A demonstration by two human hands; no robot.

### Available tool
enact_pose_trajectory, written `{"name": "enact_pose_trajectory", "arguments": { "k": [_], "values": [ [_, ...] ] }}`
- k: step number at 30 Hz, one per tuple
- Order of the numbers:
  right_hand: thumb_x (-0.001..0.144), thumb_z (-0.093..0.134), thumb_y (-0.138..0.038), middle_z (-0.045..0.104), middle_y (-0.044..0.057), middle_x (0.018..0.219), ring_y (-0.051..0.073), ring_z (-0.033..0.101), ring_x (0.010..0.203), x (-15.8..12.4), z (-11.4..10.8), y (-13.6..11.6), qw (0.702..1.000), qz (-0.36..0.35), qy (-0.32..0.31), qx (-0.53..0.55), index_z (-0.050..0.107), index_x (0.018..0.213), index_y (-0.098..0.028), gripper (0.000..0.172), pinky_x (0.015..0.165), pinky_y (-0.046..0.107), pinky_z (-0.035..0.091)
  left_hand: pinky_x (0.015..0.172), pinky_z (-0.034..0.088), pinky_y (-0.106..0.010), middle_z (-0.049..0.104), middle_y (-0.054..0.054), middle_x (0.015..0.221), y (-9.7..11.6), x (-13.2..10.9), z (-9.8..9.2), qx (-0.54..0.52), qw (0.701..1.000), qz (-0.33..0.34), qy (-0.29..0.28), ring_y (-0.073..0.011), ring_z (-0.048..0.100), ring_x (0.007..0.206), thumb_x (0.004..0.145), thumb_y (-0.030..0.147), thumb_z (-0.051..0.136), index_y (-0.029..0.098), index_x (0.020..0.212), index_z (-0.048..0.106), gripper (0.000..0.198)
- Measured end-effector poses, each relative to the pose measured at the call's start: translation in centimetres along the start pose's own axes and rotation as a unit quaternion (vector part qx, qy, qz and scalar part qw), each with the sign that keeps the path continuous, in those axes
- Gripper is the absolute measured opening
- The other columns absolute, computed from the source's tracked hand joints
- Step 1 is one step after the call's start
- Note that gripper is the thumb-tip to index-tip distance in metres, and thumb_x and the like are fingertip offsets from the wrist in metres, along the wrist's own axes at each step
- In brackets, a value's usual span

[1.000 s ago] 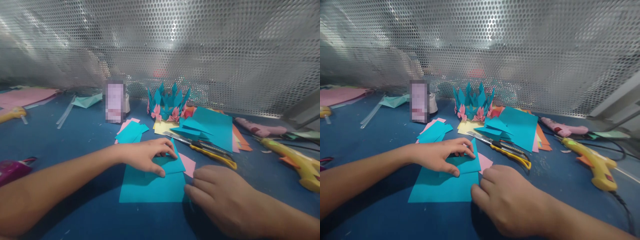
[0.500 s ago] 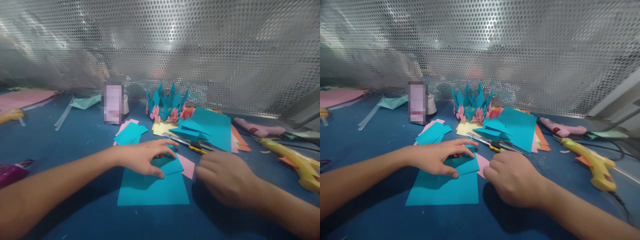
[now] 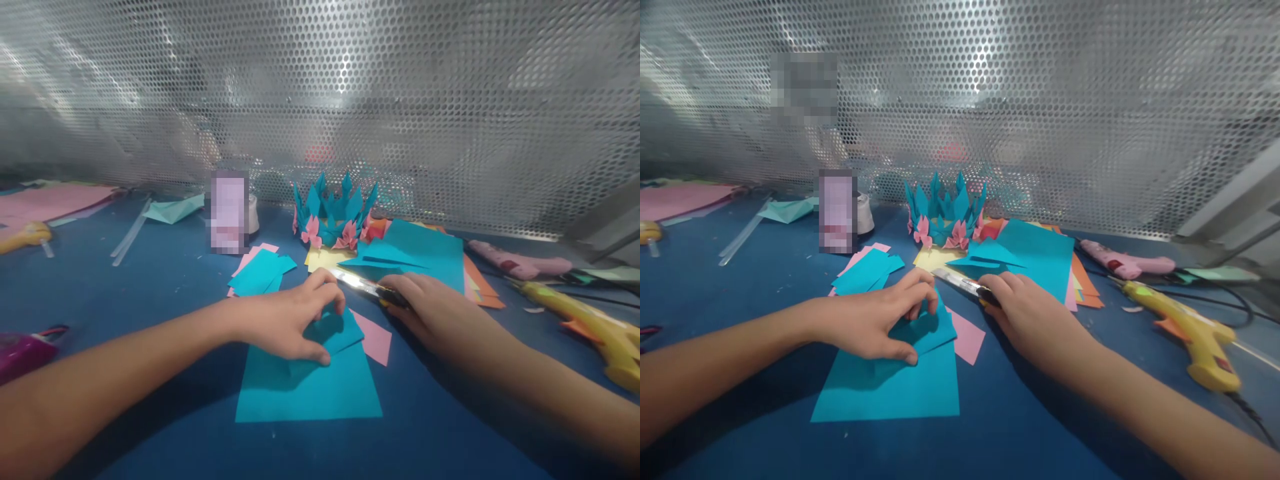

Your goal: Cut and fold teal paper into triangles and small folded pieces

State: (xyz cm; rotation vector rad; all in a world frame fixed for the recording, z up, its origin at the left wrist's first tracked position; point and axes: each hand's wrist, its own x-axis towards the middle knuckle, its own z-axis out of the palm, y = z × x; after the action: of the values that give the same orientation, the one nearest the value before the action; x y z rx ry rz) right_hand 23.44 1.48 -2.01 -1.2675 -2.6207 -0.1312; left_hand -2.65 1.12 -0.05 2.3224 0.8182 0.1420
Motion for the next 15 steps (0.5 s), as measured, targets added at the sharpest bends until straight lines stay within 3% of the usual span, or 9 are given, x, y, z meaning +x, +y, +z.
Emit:
{"name": "enact_pose_trajectory", "arguments": {
  "k": [7, 15],
  "values": [
    [0.093, 0.04, -0.029, 0.058, 0.009, 0.103, 0.024, 0.055, 0.091, -1.4, -0.7, 1.2, 0.998, -0.009, 0.008, 0.059, 0.051, 0.117, -0.024, 0.027, 0.074, 0.037, 0.047, 0.06, 0.04, -0.027, 0.033, -0.004, 0.12, 1.8, -0.7, -0.1, 0.041, 0.999, -0.016, -0.008, -0.0075, 0.043, 0.063, 0.077, 0.026, 0.063, 0.024, 0.102, 0.039, 0.034],
    [0.092, 0.04, -0.023, 0.057, 0.008, 0.105, 0.023, 0.054, 0.095, -1.8, -1.2, 2.0, 0.984, -0.058, -0.085, 0.144, 0.055, 0.119, -0.032, 0.032, 0.075, 0.036, 0.047, 0.067, 0.044, -0.029, 0.038, -0.005, 0.117, 2.5, -0.4, -0.1, 0.102, 0.995, 0.002, 0.003, -0.0158, 0.05, 0.083, 0.076, 0.022, 0.065, 0.022, 0.095, 0.05, 0.023]
  ]
}}
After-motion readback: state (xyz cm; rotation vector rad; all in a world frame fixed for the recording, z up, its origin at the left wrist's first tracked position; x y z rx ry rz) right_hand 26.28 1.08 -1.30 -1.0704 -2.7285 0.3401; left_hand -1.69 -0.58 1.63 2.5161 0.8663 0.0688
